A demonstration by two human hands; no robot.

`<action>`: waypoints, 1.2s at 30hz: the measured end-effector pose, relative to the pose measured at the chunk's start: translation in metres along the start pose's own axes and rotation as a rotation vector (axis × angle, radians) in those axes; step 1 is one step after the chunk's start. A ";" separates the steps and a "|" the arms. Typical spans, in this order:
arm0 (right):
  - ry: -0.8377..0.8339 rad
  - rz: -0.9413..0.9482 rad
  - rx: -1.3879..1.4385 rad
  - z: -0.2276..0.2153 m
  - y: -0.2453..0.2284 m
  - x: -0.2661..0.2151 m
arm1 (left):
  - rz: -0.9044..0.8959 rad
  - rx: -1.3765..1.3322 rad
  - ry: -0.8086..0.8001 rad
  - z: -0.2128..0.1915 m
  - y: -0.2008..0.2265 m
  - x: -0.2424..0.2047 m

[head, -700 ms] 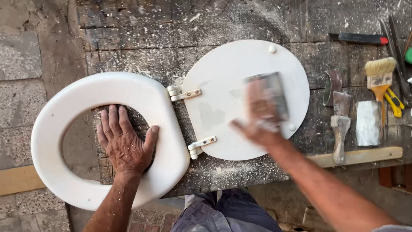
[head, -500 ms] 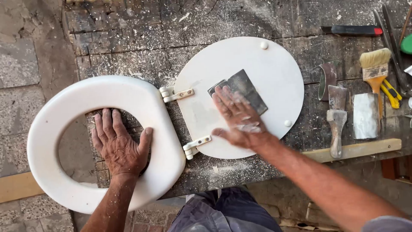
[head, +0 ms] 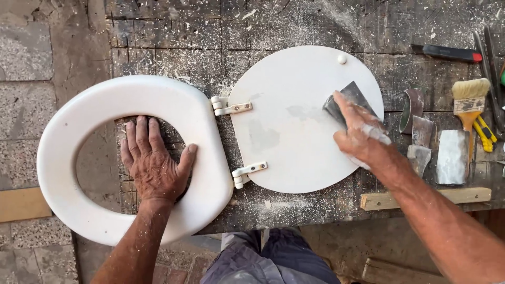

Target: The person sands the surface of a white toilet seat lid using a sanding block and a sanding brush. They work on the lid while it is attached to the seat, which rests on a wooden workbench.

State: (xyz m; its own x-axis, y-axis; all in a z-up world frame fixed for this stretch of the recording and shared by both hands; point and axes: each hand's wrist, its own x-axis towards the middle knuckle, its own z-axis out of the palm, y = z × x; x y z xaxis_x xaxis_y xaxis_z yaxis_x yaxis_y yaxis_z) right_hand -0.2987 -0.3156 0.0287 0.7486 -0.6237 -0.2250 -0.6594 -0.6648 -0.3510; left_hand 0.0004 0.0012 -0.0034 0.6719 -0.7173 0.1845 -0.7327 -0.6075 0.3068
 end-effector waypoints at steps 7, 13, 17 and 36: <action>-0.008 0.001 0.500 -0.088 -0.009 -0.001 | -0.047 -0.002 -0.087 -0.013 0.009 0.003; -0.005 0.325 1.014 -0.086 -0.012 0.021 | -0.054 0.001 -0.092 -0.013 0.010 0.004; 0.027 0.275 0.750 -0.051 -0.005 0.029 | -0.046 -0.005 -0.090 -0.013 0.009 0.004; -0.073 -0.150 -0.085 0.022 -0.007 -0.031 | -0.061 -0.023 -0.123 -0.017 0.010 0.004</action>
State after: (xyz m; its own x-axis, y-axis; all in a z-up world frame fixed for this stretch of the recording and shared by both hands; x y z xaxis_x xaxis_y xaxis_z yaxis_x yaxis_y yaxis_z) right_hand -0.3157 -0.2823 0.0184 0.8400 -0.4856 -0.2423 -0.5412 -0.7825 -0.3079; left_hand -0.0023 -0.0020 0.0160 0.6960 -0.7164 0.0495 -0.6872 -0.6445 0.3353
